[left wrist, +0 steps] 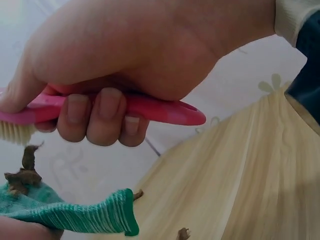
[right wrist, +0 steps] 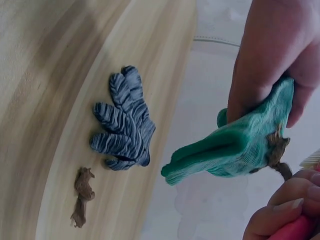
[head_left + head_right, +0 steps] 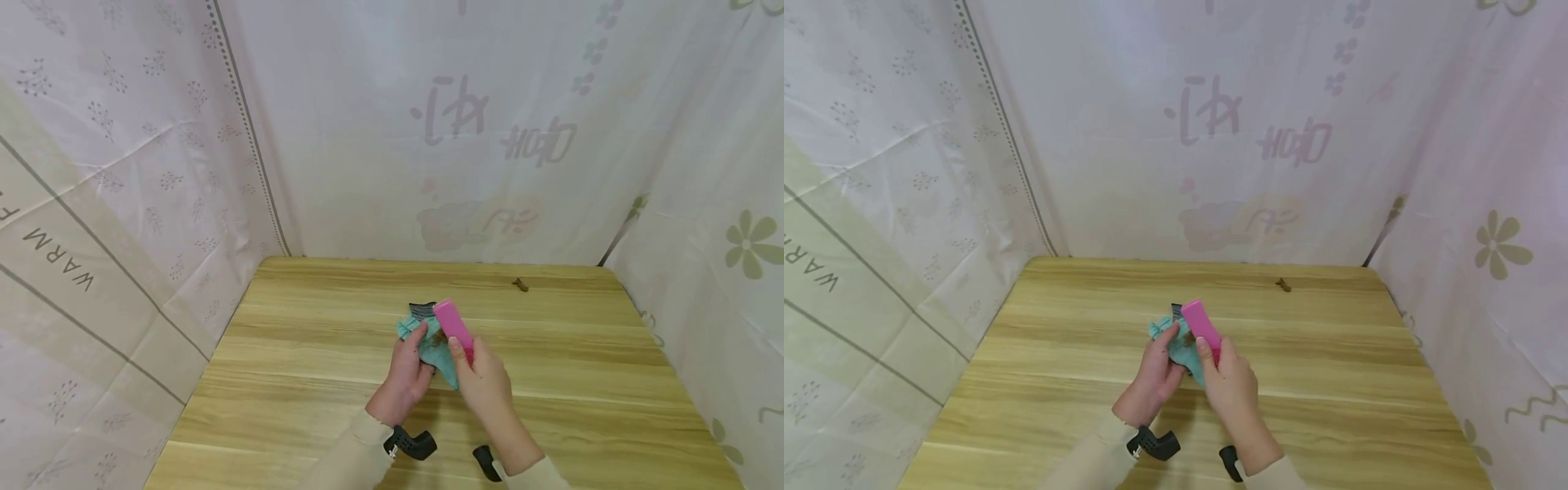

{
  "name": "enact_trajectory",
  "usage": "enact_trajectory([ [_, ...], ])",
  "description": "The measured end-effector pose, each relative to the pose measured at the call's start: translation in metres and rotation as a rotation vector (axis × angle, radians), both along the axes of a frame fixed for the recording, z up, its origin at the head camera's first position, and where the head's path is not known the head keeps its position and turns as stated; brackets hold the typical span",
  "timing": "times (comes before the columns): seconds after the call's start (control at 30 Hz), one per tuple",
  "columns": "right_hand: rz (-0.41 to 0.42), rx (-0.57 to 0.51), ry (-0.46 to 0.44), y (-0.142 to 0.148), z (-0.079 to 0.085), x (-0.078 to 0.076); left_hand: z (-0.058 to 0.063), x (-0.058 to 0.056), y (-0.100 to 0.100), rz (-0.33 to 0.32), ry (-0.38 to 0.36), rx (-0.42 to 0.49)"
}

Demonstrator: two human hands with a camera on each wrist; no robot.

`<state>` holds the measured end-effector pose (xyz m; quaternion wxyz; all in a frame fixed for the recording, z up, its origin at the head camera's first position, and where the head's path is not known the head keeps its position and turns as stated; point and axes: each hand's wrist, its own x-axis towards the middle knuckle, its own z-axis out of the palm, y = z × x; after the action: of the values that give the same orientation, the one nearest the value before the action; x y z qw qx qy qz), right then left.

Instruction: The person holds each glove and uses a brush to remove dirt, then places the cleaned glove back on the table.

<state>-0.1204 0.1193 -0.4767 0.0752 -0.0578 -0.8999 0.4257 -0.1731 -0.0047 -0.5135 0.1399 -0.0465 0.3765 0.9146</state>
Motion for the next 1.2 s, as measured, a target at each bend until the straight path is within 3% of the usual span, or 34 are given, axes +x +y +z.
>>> enact_trajectory([
  [0.3,0.003,0.044,-0.043,-0.001,-0.006,-0.001,0.002,0.006,0.002,-0.017,0.023,-0.007],
  [0.43,-0.008,0.070,-0.040,0.002,-0.009,-0.002,0.005,0.007,0.003,-0.030,0.001,0.063],
  [0.63,-0.021,0.113,-0.013,0.005,-0.015,-0.003,0.004,0.007,0.001,-0.025,-0.098,0.178],
  [0.83,0.006,0.132,-0.019,0.008,-0.018,-0.003,0.001,0.003,-0.002,-0.064,-0.131,0.274],
  [1.03,0.048,0.139,-0.031,0.009,-0.017,-0.002,-0.002,0.002,-0.002,-0.086,-0.099,0.281],
  [1.2,0.052,0.144,-0.037,0.009,-0.017,-0.002,-0.003,0.003,-0.002,-0.061,-0.034,0.215],
])
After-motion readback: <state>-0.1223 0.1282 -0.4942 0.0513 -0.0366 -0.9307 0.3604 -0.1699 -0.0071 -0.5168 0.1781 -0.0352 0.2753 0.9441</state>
